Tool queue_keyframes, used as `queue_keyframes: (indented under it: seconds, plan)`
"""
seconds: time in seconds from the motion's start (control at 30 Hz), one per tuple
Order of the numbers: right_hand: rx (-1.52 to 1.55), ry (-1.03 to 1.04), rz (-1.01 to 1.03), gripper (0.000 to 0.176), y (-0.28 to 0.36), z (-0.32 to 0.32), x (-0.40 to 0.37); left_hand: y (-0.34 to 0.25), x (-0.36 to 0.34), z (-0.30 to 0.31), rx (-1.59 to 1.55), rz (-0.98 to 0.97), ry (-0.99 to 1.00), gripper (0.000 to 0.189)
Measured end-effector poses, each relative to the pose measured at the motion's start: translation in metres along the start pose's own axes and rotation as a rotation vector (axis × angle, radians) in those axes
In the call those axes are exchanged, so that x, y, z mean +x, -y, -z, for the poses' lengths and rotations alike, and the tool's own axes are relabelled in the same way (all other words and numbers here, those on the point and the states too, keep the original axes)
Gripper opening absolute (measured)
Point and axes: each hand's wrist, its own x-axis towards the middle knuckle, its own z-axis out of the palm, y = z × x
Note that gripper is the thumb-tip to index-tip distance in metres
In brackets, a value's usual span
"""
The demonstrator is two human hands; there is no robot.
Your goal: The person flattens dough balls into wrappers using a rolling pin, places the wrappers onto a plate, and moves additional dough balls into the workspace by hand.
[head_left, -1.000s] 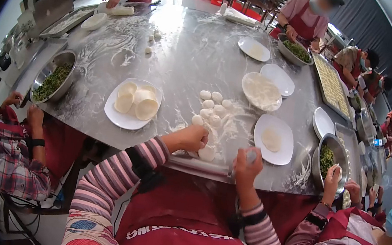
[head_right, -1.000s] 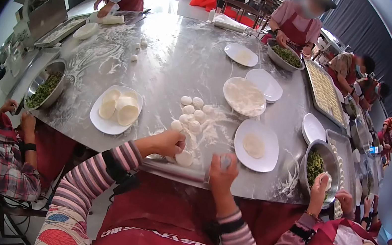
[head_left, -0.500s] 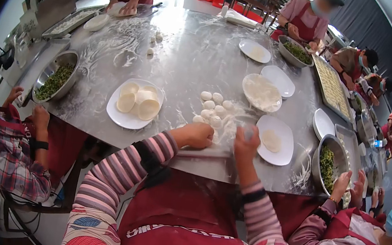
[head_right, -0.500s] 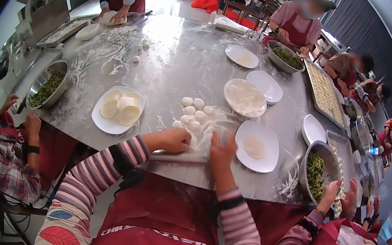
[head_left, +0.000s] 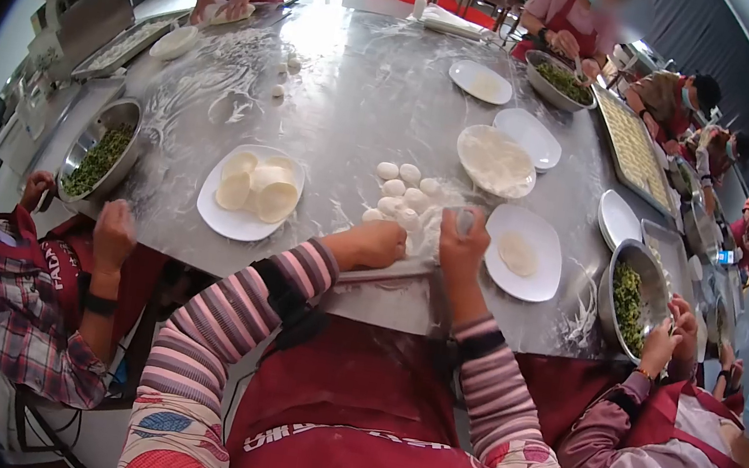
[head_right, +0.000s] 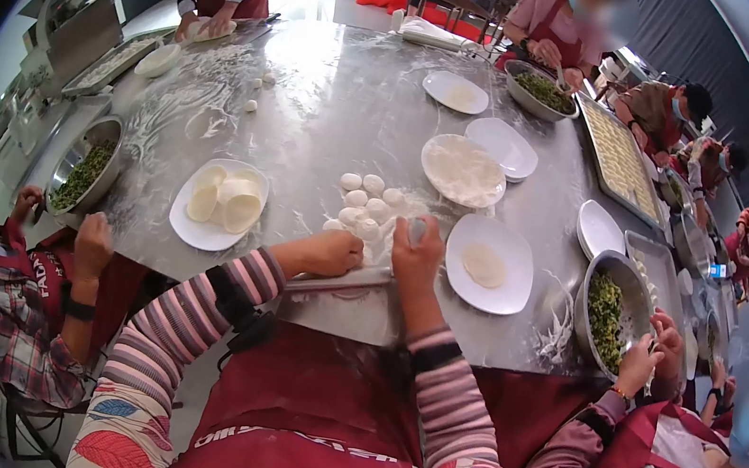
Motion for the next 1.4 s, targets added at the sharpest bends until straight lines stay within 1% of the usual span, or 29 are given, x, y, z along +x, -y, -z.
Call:
queue_keyframes:
  seconds: [0.07, 0.13, 0.17, 0.2, 0.23, 0.27, 0.3, 0.33, 0.4, 0.43, 0.5, 0.53, 0.57, 0.63, 0.67, 0.73, 0.77, 0.83, 0.9, 0.97, 1.0, 1.07, 1.1, 1.17, 1.2, 1.27, 1.3, 1.37, 1.4]
  plan:
    - [-0.054, -0.027, 0.02, 0.019, 0.003, 0.006, -0.004, -0.001, 0.002, 0.001, 0.028, 0.018, 0.007, 0.017]
    - [-0.568, -0.01, 0.512, 0.018, -0.004, 0.035, -0.03, -0.005, -0.008, 0.009, 0.108, -0.056, 0.099, 0.017]
    - [-0.435, 0.014, 0.422, 0.017, 0.003, 0.048, -0.045, -0.005, -0.013, 0.011, 0.104, -0.053, 0.093, 0.017]
    - [-0.431, 0.017, 0.425, 0.017, 0.001, 0.05, -0.055, -0.006, -0.018, 0.012, -0.075, 0.033, 0.122, 0.017]
    - [-0.153, 0.024, 0.135, 0.018, -0.003, 0.05, -0.063, -0.005, -0.021, 0.012, -0.253, 0.122, 0.155, 0.018]
    - [0.125, 0.027, -0.163, 0.018, -0.005, 0.049, -0.071, -0.004, -0.022, 0.011, -0.249, 0.13, 0.163, 0.018]
    - [-0.358, 0.007, 0.346, 0.019, -0.001, 0.046, -0.051, -0.004, -0.022, 0.01, -0.18, 0.058, 0.116, 0.018]
    - [-0.361, -0.001, 0.332, 0.019, 0.0, 0.033, -0.034, -0.005, -0.02, 0.008, -0.111, -0.022, 0.07, 0.018]
    - [-0.044, -0.003, -0.019, 0.022, 0.002, 0.012, -0.012, -0.008, -0.006, 0.003, -0.053, -0.023, 0.047, 0.018]
    - [-0.049, -0.011, -0.022, 0.022, 0.002, 0.014, -0.015, -0.009, -0.003, 0.001, -0.008, -0.015, 0.011, 0.018]
    - [-0.059, -0.071, 0.074, 0.022, 0.001, 0.017, -0.019, -0.014, -0.004, 0.007, 0.095, -0.058, 0.073, 0.018]
    - [-0.162, -0.029, 0.171, 0.022, 0.0, 0.03, -0.032, -0.017, -0.006, 0.009, 0.193, -0.091, 0.136, 0.018]
    - [-0.263, 0.015, 0.269, 0.022, 0.0, 0.045, -0.049, -0.014, -0.003, 0.012, 0.184, -0.092, 0.129, 0.018]
    - [-0.356, 0.047, 0.384, 0.02, 0.018, 0.069, -0.07, -0.009, -0.001, 0.015, 0.006, -0.019, 0.079, 0.02]
    - [-0.359, 0.047, 0.38, 0.02, 0.018, 0.071, -0.079, -0.009, -0.001, 0.016, 0.005, -0.02, 0.083, 0.02]
    - [0.241, -0.01, -0.24, 0.018, 0.022, 0.07, -0.093, -0.013, -0.005, 0.021, -0.294, 0.12, 0.15, 0.019]
    - [0.243, -0.014, -0.247, 0.018, 0.021, 0.068, -0.091, -0.011, -0.007, 0.015, -0.291, 0.123, 0.156, 0.019]
    - [0.129, -0.017, -0.172, 0.018, 0.019, 0.057, -0.069, -0.007, -0.013, 0.005, -0.006, -0.034, 0.048, 0.022]
    - [-0.13, -0.085, 0.173, 0.019, 0.012, 0.037, -0.037, -0.01, -0.013, 0.009, 0.052, 0.011, 0.062, 0.023]
    - [-0.048, -0.107, 0.101, 0.017, 0.001, 0.009, -0.011, -0.018, -0.009, 0.008, 0.046, 0.141, 0.044, 0.025]
    - [-0.048, -0.074, 0.068, 0.016, 0.002, 0.001, -0.002, -0.005, 0.001, 0.0, 0.043, 0.079, -0.017, 0.023]
    - [0.086, 0.004, -0.065, 0.019, 0.005, 0.005, -0.002, -0.011, 0.005, 0.008, 0.067, -0.004, 0.026, 0.023]
    - [0.074, -0.014, -0.073, 0.019, 0.005, 0.016, -0.008, -0.012, 0.004, 0.009, 0.071, -0.02, 0.042, 0.023]
    - [-0.436, -0.035, 0.492, 0.018, 0.007, 0.046, -0.038, -0.01, -0.003, 0.008, 0.067, -0.034, 0.054, 0.02]
    - [-0.425, -0.049, 0.496, 0.018, 0.014, 0.057, -0.051, -0.012, -0.006, 0.01, 0.067, -0.037, 0.051, 0.02]
    - [-0.105, -0.037, 0.139, 0.019, 0.021, 0.06, -0.064, -0.015, -0.015, 0.014, -0.2, 0.144, 0.178, 0.019]
    - [-0.101, -0.039, 0.13, 0.019, 0.019, 0.052, -0.059, -0.012, -0.015, 0.012, -0.027, -0.029, 0.147, 0.02]
    - [-0.037, -0.142, 0.063, 0.019, 0.012, 0.026, -0.029, -0.018, -0.012, 0.008, -0.016, 0.01, 0.116, 0.02]
    - [-0.003, -0.075, 0.007, 0.021, 0.013, 0.018, -0.014, -0.023, -0.009, 0.007, -0.009, 0.043, 0.065, 0.02]
